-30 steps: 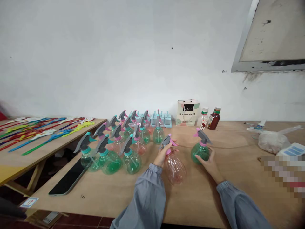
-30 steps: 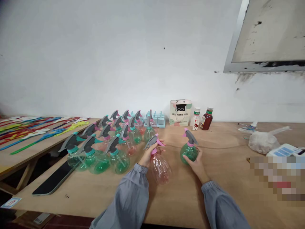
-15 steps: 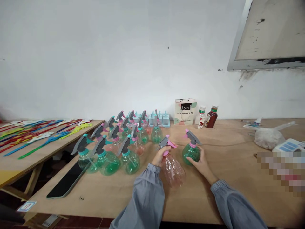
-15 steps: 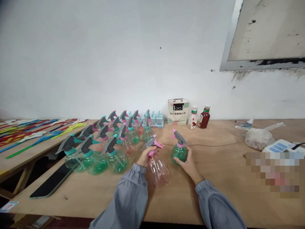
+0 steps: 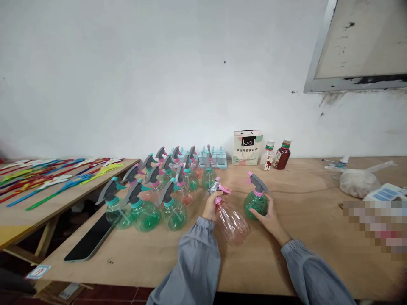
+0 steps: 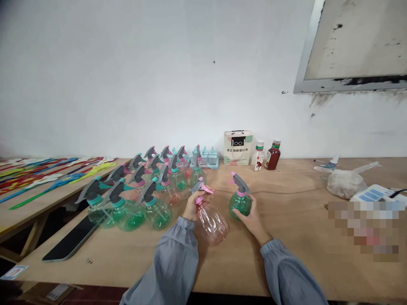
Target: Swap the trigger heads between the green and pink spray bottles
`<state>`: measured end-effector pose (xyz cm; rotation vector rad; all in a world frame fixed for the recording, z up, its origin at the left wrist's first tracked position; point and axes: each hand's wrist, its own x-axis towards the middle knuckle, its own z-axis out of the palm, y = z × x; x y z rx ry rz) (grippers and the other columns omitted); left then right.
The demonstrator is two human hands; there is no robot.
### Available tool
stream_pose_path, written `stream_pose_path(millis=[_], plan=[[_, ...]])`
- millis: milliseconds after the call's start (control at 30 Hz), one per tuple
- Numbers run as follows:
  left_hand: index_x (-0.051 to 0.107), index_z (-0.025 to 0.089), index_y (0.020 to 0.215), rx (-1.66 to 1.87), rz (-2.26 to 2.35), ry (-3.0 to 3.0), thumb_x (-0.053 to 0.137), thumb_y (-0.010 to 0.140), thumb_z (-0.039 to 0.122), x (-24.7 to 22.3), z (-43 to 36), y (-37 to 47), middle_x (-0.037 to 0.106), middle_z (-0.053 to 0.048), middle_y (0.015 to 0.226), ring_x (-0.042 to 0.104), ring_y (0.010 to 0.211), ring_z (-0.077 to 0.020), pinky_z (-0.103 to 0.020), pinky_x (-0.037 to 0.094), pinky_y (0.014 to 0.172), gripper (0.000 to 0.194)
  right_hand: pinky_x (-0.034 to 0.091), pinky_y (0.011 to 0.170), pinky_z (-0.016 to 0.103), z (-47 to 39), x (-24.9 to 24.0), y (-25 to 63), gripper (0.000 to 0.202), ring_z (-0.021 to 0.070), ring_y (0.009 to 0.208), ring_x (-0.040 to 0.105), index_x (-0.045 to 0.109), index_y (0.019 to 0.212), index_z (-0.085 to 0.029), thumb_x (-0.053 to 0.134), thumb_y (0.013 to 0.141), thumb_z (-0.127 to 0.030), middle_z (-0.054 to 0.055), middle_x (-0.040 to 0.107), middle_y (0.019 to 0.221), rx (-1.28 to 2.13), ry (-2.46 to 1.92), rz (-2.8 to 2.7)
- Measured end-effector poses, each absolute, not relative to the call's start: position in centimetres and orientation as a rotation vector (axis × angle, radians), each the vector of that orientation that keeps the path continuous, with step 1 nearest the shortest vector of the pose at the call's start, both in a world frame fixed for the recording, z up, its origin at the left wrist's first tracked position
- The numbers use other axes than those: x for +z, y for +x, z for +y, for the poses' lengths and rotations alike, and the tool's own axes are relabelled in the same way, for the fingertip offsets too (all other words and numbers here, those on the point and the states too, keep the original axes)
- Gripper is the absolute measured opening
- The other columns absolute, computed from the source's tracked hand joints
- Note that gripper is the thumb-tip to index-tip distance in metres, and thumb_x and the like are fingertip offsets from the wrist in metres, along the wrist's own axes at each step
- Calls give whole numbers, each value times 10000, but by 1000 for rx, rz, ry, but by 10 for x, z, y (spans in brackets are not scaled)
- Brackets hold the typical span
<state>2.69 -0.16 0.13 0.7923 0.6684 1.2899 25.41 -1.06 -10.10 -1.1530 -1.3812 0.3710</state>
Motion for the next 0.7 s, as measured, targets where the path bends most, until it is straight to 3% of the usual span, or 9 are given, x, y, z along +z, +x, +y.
stream_pose_path(millis=[133,333,533,700], plan=[[549,176,631,1372,691,750,695,511,294,-2,3,24,588,31,595,528,543,-74,-183,407,524,222,439,1062,548,-11,-100,254,763,339,1257,525,397,1266,-255,763,689,-594,149,552,1286,370,-1144,-1389],[647,168,783,1318,665,790,691,499,301,2,-1,25,704,-33,788,599,646,-115,-203,437,546,316,437,1060,554,-11,-101,255,768,339,1250,526,387,1270,-248,759,693,-593,154,538,1298,387,-1163,-1398],[547,184,637,1414,711,817,635,518,315,0,-2,25,591,12,629,510,544,-80,-197,409,515,198,436,1064,548,-10,-103,255,765,329,1244,528,385,1281,-254,755,703,-592,140,535,1289,384,-1143,-1393],[619,174,729,1285,738,855,662,491,333,2,-4,25,666,-17,726,446,502,-66,-209,387,501,289,439,1065,546,-10,-104,255,759,328,1245,534,395,1288,-255,752,710,-593,134,555,1272,357,-1141,-1398]])
